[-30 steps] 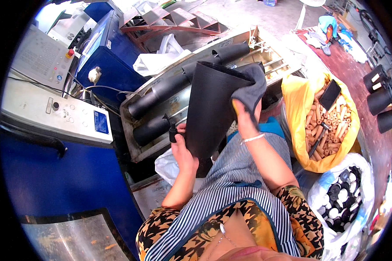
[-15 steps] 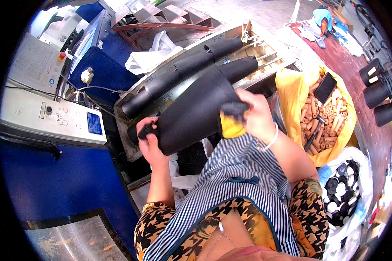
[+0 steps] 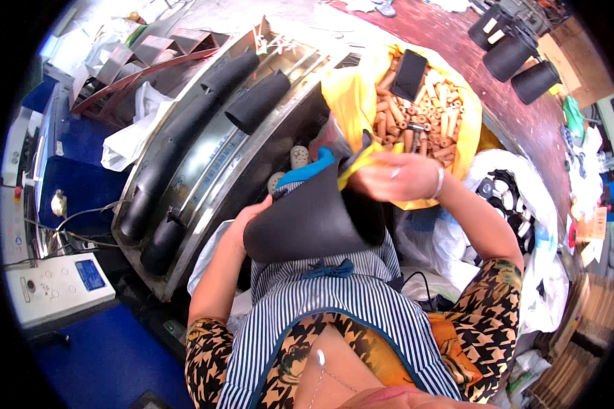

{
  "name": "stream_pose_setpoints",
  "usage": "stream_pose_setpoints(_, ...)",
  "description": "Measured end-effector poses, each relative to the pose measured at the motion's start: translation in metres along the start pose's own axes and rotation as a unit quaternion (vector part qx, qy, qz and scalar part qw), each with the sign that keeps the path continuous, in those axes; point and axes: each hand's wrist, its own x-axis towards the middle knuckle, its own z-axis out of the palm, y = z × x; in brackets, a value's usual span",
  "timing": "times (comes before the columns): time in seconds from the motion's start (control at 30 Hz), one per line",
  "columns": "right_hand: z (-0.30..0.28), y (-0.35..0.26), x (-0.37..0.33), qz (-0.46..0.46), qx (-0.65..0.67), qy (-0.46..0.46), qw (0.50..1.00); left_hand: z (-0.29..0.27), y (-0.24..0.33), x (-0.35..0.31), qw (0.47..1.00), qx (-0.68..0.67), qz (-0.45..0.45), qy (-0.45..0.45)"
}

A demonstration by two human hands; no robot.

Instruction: The person assembles large black sprayer components by wiping them with a cloth, inserting small wooden handles into pre-made holes, and attaching plastic caps from a large bag.

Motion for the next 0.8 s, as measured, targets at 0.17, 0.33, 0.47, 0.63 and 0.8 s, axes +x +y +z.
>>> stream_pose_setpoints(0.17, -0.004, 0.020, -0.131, 0.361, -0.001, -0.100, 0.927, -0.001, 0.017, 0.035, 0.944, 0.199, 0.255, -0.061)
stream_pose_setpoints(0.33, 0.040, 0.003, -0.124, 0.586, 0.092, -0.121, 0.796, -0.012, 0.001, 0.013, 0.785, 0.446, 0.428, 0.043)
stream_pose_setpoints(0.47, 0.100, -0.006, -0.081, 0.651, 0.074, -0.104, 0.748, -0.019, -0.019, 0.005, 0.765, 0.457, 0.452, 0.026)
stream_pose_setpoints(0.63, 0.136, -0.011, -0.063, 0.657, -0.023, -0.166, 0.735, -0.020, -0.030, -0.004, 0.783, 0.374, 0.493, 0.060)
stream_pose_setpoints(0.8, 0.012, -0.031, -0.003, 0.701, 0.238, 0.101, 0.665, -0.018, -0.023, 0.011, 0.830, 0.296, 0.450, 0.145)
